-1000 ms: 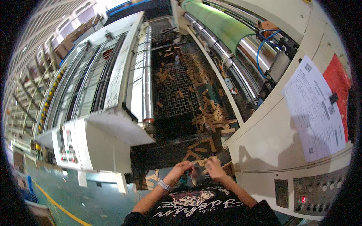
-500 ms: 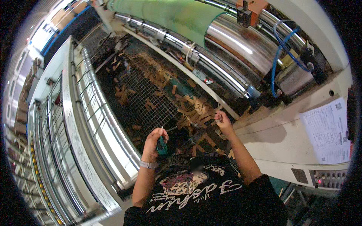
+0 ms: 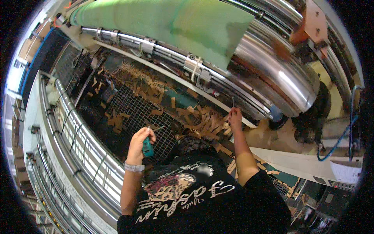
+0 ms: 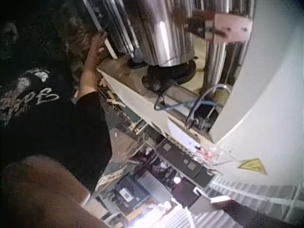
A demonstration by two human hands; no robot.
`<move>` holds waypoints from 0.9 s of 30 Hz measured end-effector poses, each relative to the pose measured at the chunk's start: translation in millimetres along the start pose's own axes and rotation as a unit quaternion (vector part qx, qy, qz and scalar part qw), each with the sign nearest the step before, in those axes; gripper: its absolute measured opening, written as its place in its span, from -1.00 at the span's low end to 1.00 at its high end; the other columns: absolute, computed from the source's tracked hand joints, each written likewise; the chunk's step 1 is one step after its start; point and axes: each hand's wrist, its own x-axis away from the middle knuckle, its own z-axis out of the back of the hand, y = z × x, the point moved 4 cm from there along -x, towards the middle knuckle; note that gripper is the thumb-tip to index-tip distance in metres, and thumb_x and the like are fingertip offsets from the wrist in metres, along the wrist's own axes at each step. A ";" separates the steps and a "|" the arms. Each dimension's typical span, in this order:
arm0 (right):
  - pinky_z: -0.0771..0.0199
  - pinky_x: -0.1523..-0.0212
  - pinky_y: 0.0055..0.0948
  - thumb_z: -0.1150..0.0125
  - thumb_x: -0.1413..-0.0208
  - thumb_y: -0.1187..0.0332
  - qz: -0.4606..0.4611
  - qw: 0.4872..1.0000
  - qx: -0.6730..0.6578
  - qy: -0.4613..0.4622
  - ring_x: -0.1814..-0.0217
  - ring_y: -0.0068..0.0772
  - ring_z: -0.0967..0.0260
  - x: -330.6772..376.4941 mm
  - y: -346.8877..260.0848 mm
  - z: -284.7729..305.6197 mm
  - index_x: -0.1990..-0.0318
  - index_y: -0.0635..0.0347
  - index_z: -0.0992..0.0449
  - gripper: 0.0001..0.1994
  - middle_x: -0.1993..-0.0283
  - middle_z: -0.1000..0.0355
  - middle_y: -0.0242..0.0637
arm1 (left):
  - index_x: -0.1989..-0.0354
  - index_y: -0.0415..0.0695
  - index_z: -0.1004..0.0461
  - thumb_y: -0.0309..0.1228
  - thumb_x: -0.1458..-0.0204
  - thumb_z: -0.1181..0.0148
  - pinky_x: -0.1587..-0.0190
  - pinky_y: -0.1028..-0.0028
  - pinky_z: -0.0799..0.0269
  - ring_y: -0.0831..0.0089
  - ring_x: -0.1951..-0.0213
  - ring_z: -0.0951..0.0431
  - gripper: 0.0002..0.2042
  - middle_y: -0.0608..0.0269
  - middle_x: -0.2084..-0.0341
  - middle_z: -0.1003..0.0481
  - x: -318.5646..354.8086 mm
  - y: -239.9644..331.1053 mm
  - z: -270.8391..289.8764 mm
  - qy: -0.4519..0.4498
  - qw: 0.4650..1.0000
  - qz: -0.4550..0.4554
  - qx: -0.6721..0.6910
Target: The person uses a tape measure and a wrench to measure and adjust silver components on a large industrial cylindrical roller in a factory.
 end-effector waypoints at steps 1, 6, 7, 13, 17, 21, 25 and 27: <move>-0.06 0.67 -0.46 0.24 -0.21 0.44 0.010 0.996 -0.084 0.006 0.66 -0.56 -0.01 -12.5 6.9 -6.7 0.29 0.19 -0.28 -0.87 0.53 -0.20 -0.33 | 0.49 -0.17 -0.37 -0.33 -0.08 0.03 0.43 0.60 -0.29 0.55 0.53 -0.38 -0.80 0.30 0.61 -0.39 -20.0 4.0 19.6 0.013 1.000 0.013 0.020; 0.01 0.73 -0.55 0.16 -0.19 0.41 0.078 0.968 -0.235 0.035 0.74 -0.58 0.03 -13.3 29.0 -34.6 0.37 0.14 -0.39 -0.83 0.65 -0.21 -0.38 | 0.50 -0.17 -0.38 -0.31 -0.08 0.01 0.46 0.64 -0.28 0.58 0.55 -0.38 -0.79 0.31 0.61 -0.39 -79.0 57.5 84.9 0.009 0.997 0.031 -0.065; 0.01 0.74 -0.55 0.15 -0.19 0.39 0.069 0.972 -0.218 0.053 0.74 -0.58 0.02 -22.3 50.2 -22.3 0.37 0.13 -0.40 -0.83 0.65 -0.22 -0.38 | 0.49 -0.17 -0.38 -0.31 -0.08 0.02 0.46 0.64 -0.28 0.58 0.55 -0.39 -0.79 0.31 0.61 -0.40 -94.5 67.6 90.4 -0.003 0.998 0.038 -0.056; -0.07 0.78 -0.53 0.09 -0.18 0.26 0.085 0.912 -0.392 0.083 0.75 -0.57 -0.02 -16.7 37.2 -19.0 0.38 0.17 -0.41 -0.79 0.65 -0.25 -0.34 | 0.46 -0.18 -0.38 -0.34 -0.07 -0.02 0.47 0.64 -0.32 0.57 0.54 -0.41 -0.83 0.29 0.58 -0.41 -160.0 106.5 112.1 -0.052 0.993 0.057 -0.089; -0.09 0.77 -0.52 0.09 -0.16 0.38 0.038 0.927 -0.341 0.150 0.72 -0.58 -0.06 -16.6 41.2 -7.0 0.35 0.14 -0.32 -0.91 0.61 -0.22 -0.37 | 0.47 -0.19 -0.37 -0.36 -0.08 0.00 0.46 0.60 -0.29 0.56 0.55 -0.36 -0.83 0.32 0.60 -0.38 -194.4 115.9 124.5 -0.061 0.985 0.112 -0.115; -0.15 0.70 -0.49 0.10 -0.13 0.44 -0.003 0.913 -0.086 0.400 0.64 -0.55 -0.11 -9.4 36.0 14.0 0.03 0.08 -0.20 -0.76 0.52 -0.29 -0.36 | 0.47 -0.20 -0.37 -0.36 -0.09 0.02 0.44 0.58 -0.27 0.56 0.53 -0.36 -0.82 0.32 0.60 -0.37 -211.0 143.5 125.4 -0.129 0.961 0.090 -0.228; -0.21 0.68 -0.41 0.12 -0.12 0.47 -0.120 0.889 0.107 0.428 0.59 -0.50 -0.20 -15.6 24.9 31.8 0.07 0.12 -0.29 -0.79 0.48 -0.35 -0.30 | 0.50 -0.20 -0.39 -0.36 -0.09 0.02 0.43 0.58 -0.28 0.55 0.53 -0.38 -0.80 0.31 0.59 -0.41 -213.4 155.9 128.2 -0.061 0.945 0.139 -0.291; -0.21 0.69 -0.41 0.11 -0.12 0.46 -0.053 0.892 0.140 0.427 0.59 -0.49 -0.22 -11.4 40.8 45.9 0.09 0.15 -0.33 -0.80 0.47 -0.37 -0.27 | 0.48 -0.20 -0.42 -0.37 -0.08 0.01 0.41 0.57 -0.29 0.54 0.52 -0.40 -0.81 0.32 0.59 -0.42 -228.0 150.7 141.6 -0.089 0.936 0.139 -0.312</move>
